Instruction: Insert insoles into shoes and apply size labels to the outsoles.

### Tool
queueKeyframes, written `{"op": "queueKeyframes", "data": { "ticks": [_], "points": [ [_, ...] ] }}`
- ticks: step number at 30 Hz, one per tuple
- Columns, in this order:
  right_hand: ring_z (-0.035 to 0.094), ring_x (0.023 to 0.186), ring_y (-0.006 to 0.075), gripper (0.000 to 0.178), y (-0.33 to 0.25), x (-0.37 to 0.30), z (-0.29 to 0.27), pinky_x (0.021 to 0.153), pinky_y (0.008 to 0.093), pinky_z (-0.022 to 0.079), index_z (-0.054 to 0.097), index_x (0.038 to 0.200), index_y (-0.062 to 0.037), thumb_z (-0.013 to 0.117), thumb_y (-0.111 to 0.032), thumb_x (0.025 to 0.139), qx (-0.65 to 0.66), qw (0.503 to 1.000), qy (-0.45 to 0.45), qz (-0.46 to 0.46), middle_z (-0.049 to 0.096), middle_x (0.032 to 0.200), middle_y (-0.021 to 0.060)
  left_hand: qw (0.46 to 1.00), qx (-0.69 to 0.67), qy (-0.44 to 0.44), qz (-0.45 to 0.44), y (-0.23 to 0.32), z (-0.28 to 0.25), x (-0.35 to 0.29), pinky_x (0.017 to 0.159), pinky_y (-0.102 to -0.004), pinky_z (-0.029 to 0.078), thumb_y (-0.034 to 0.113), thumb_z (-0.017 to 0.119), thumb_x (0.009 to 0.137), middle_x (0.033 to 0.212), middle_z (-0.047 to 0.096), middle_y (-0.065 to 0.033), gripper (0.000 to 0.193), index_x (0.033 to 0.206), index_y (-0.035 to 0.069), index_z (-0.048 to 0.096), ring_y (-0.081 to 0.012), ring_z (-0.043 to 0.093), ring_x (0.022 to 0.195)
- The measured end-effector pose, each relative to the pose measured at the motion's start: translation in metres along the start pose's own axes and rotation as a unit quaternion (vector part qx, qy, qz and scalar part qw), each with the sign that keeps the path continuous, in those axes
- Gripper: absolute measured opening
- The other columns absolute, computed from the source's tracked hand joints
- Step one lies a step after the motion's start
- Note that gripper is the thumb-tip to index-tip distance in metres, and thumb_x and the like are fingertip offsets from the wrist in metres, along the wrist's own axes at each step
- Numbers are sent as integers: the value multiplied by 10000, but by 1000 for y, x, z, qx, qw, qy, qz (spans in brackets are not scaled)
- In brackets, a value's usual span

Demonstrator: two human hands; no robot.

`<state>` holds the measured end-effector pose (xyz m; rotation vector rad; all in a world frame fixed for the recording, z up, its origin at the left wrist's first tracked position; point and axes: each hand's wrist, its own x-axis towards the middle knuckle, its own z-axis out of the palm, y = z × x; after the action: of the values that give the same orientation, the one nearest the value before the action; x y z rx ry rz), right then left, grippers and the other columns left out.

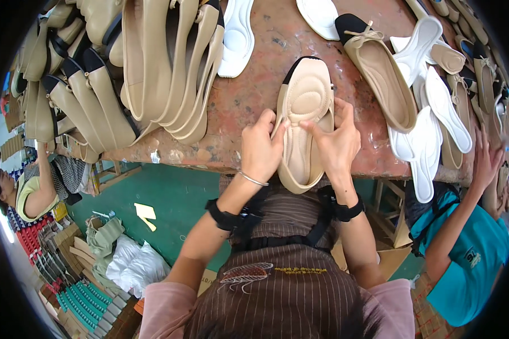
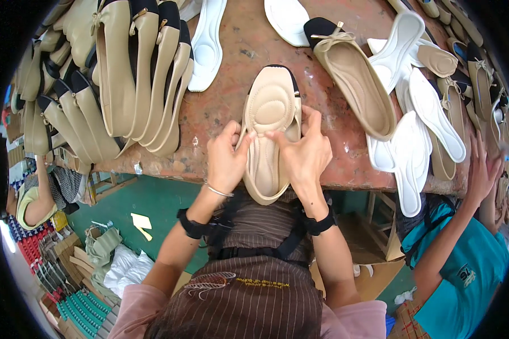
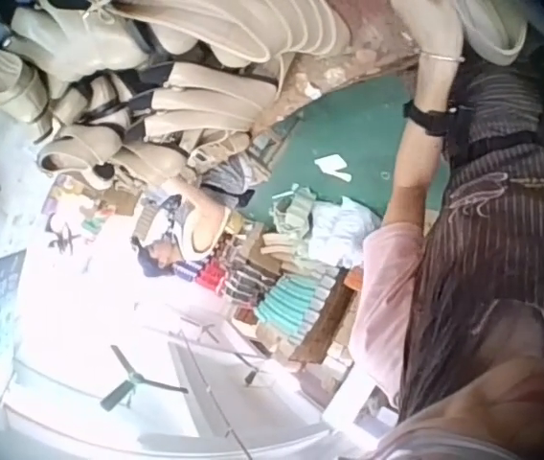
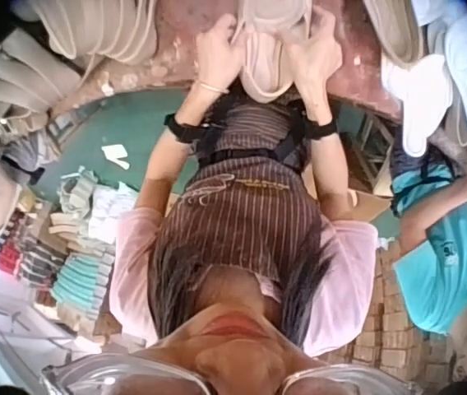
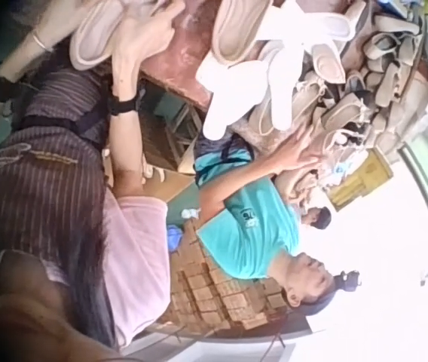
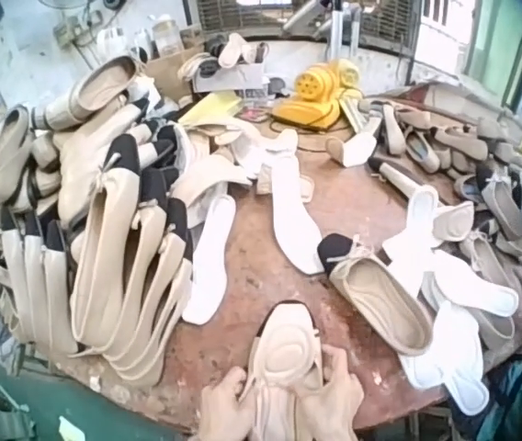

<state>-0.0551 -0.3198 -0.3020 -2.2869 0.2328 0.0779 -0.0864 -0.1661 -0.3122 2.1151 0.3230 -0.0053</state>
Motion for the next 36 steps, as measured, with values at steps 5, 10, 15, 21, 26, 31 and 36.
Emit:
{"op": "queueKeyframes", "data": {
  "ticks": [5, 10, 15, 21, 26, 31, 36],
  "points": [
    [700, 912, 384, 765, -13, 1, -10, 799, 433, 543, 506, 1294, -44, 897, -270, 677, 2, 999, -44, 26, 714, 1064, 196, 999, 28, 46, -6, 0, 5, 3, 514, -392, 411, 178, 684, 932, 588, 573, -191, 268, 816, -25, 553, -275, 504, 475],
    [645, 985, 374, 888, -23, 34, -10, 817, 439, 516, 432, 1419, -22, 884, -169, 669, -75, 952, 118, -271, 605, 1185, 184, 997, 44, 5, -58, 29, -11, -10, 660, -402, 517, 230, 750, 860, 883, 695, -188, 333, 1037, -6, 595, -309, 653, 709],
    [596, 899, 375, 658, -47, 21, -29, 774, 451, 505, 544, 1306, -32, 782, 1, 694, 191, 972, -13, -138, 570, 1032, 190, 960, 95, -20, 264, 30, -26, -74, 1068, -526, 392, 282, 826, 753, 1342, 518, -210, 516, 1134, 23, 593, -419, 494, 1251],
    [533, 1309, 387, 369, -24, -48, -36, 1119, 510, 398, 589, 1028, -22, 638, 106, 686, -67, 937, -133, -315, 583, 1357, 219, 901, 284, -146, 294, 34, -21, -89, 1057, -490, 407, 197, 709, 798, 1153, 625, -165, 333, 1035, -30, 653, -319, 542, 1203],
    [570, 1280, 327, 524, -18, -47, -23, 1176, 562, 272, 594, 1308, -35, 600, 40, 790, -148, 936, -115, -300, 585, 1372, 195, 864, 351, -258, 251, 46, -21, -79, 1024, -468, 431, 139, 658, 788, 1147, 651, -208, 313, 1029, -60, 664, -315, 552, 1189],
    [593, 1249, 322, 463, -19, -7, 6, 1182, 551, 261, 611, 1296, -23, 574, -17, 834, -194, 917, -59, -343, 609, 1336, 198, 894, 315, -195, 253, 39, -17, -80, 943, -374, 505, 108, 643, 757, 1236, 623, -274, 242, 942, -48, 652, -321, 547, 1255],
    [598, 1220, 331, 471, -35, 18, 5, 1180, 567, 250, 586, 1297, 16, 568, -30, 829, -294, 910, -168, -240, 642, 1253, 202, 883, 338, -194, 263, 42, -18, -82, 860, -328, 549, 99, 644, 739, 1261, 618, -271, 248, 940, -46, 651, -331, 548, 1266]
  ]
}}
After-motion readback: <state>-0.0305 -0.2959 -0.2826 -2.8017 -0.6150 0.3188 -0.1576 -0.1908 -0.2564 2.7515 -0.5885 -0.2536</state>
